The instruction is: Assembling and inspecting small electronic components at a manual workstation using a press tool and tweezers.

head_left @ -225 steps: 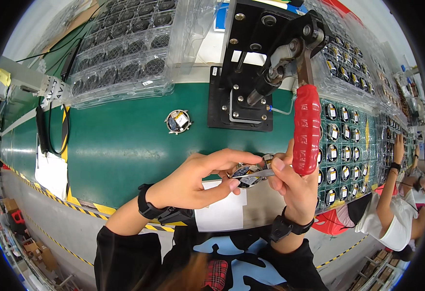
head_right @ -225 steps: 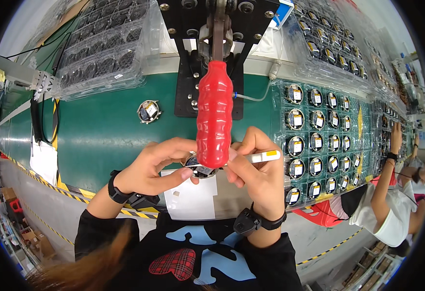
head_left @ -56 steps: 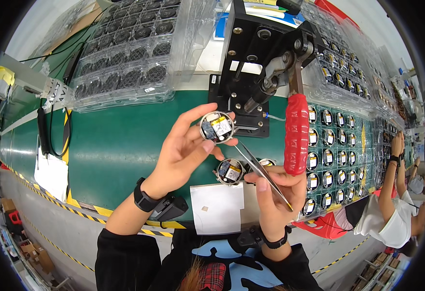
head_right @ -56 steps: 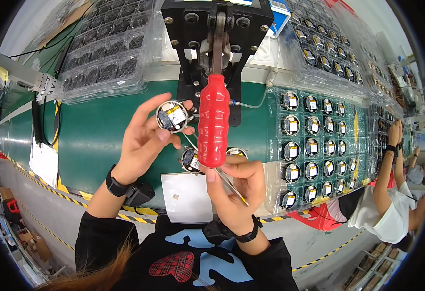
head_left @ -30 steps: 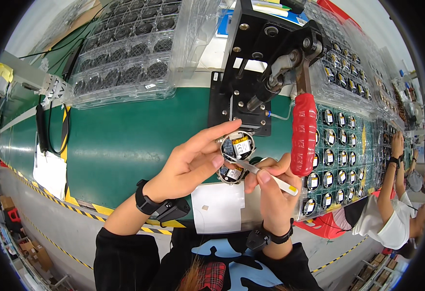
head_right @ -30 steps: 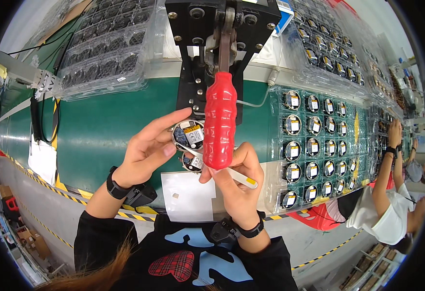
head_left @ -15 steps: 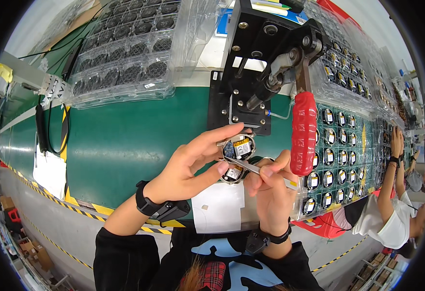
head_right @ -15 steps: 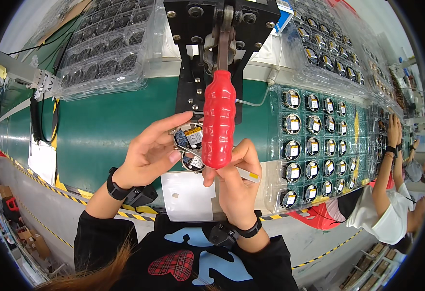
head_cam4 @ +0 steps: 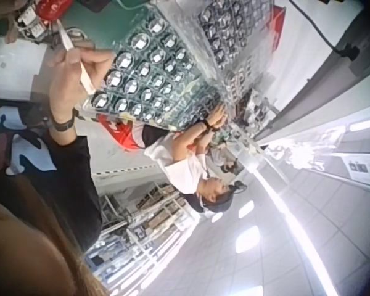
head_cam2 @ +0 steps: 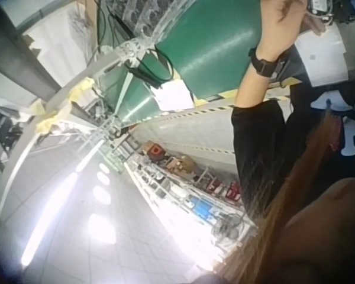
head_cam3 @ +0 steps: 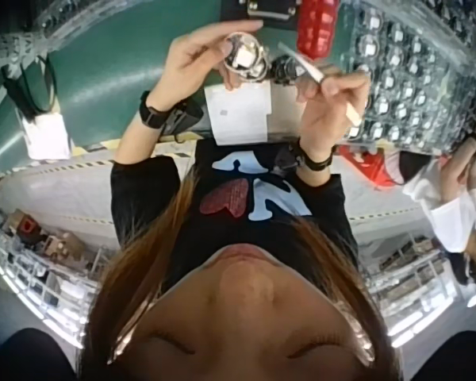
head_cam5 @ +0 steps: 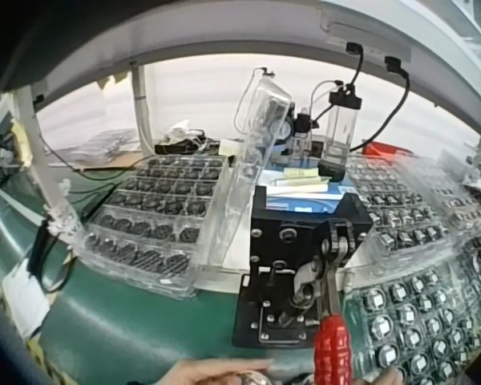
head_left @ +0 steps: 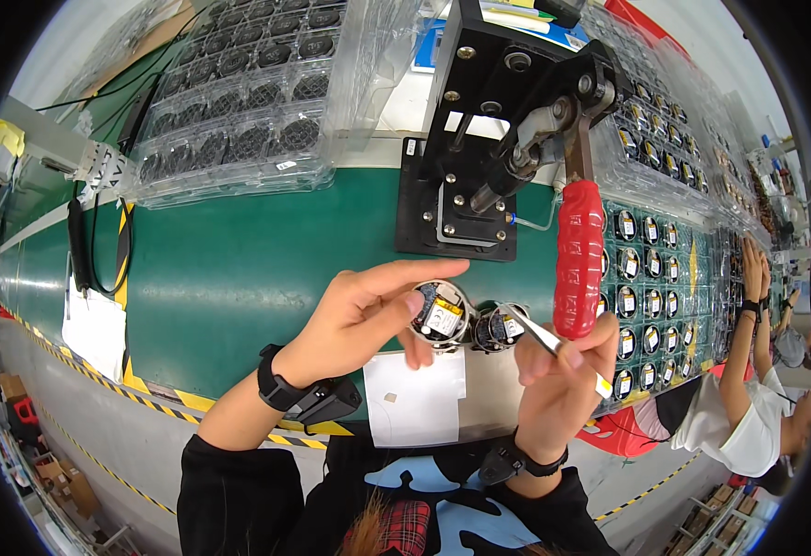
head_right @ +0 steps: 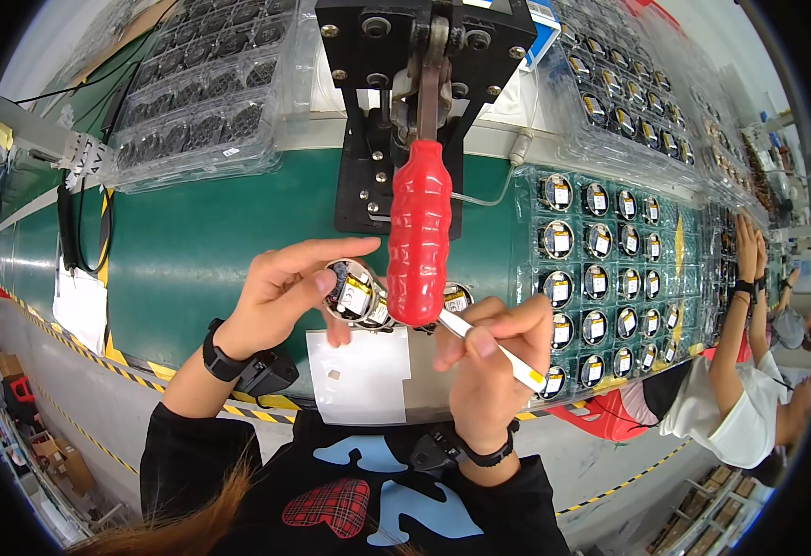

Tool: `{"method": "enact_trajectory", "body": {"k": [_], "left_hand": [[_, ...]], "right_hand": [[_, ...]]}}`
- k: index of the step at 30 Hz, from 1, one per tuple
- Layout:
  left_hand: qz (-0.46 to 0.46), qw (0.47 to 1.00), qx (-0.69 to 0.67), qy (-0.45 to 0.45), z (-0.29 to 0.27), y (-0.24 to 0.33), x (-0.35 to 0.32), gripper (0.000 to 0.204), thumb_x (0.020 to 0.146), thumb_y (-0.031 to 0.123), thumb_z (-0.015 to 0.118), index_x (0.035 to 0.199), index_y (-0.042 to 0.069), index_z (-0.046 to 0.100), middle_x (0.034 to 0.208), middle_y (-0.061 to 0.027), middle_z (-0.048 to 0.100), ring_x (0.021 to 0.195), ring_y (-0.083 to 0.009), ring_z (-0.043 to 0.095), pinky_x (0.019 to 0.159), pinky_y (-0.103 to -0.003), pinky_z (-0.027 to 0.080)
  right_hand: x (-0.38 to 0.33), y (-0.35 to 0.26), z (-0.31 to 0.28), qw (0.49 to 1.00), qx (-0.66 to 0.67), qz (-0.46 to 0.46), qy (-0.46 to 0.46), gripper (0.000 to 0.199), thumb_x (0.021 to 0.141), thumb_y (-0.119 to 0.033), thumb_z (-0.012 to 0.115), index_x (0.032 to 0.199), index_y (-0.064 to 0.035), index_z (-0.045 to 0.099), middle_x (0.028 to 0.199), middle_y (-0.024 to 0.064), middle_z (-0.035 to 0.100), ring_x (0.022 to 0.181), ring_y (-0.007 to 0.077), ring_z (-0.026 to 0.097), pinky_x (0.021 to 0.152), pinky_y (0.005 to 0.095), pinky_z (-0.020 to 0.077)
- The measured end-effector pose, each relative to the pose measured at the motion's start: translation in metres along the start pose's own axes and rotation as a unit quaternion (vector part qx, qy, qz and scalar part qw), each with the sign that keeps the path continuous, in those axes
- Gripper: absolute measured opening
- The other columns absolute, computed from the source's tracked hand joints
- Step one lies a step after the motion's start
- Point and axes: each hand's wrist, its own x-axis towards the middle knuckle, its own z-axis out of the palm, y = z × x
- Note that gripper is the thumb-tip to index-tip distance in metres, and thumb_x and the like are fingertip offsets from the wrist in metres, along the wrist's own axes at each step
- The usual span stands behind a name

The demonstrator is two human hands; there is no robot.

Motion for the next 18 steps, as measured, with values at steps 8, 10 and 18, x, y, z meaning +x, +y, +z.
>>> {"method": "enact_trajectory", "body": {"k": [8,10,18], "left_hand": [[-0.036,0.996,-0.07,0.037,0.009,0.001,0.004,0.037,0.093,-0.004,0.037,0.129,0.002,0.039,0.12,-0.0193,0.058,0.067,-0.0111,0.064,0.049,-0.02,0.051],[-0.003,0.998,-0.048,0.043,0.008,0.001,-0.001,0.032,0.093,-0.003,0.038,0.125,0.002,0.041,0.121,-0.0194,0.058,0.067,-0.0093,0.063,0.048,-0.018,0.049],[0.002,0.997,-0.038,0.06,0.001,0.003,0.011,0.031,0.092,0.008,0.046,0.122,0.001,0.045,0.116,-0.0192,0.059,0.067,-0.0136,0.064,0.044,-0.017,0.044]], "right_hand": [[0.001,0.003,-0.012,1.0,-0.014,-0.012,0.02,0.019,0.085,-0.008,0.055,0.087,-0.0048,0.037,0.065,0.0136,0.049,0.05,0.0174,0.048,0.049,0.0306,0.0422],[-0.003,0.0,-0.008,0.999,-0.027,-0.02,0.013,0.019,0.085,-0.008,0.056,0.087,-0.0049,0.037,0.065,0.0136,0.05,0.05,0.0173,0.048,0.049,0.0304,0.0424],[0.002,0.003,-0.002,0.997,-0.071,-0.034,0.027,0.013,0.084,-0.005,0.05,0.085,-0.0059,0.037,0.063,0.0073,0.048,0.048,0.0124,0.043,0.047,0.0248,0.0363]]}}
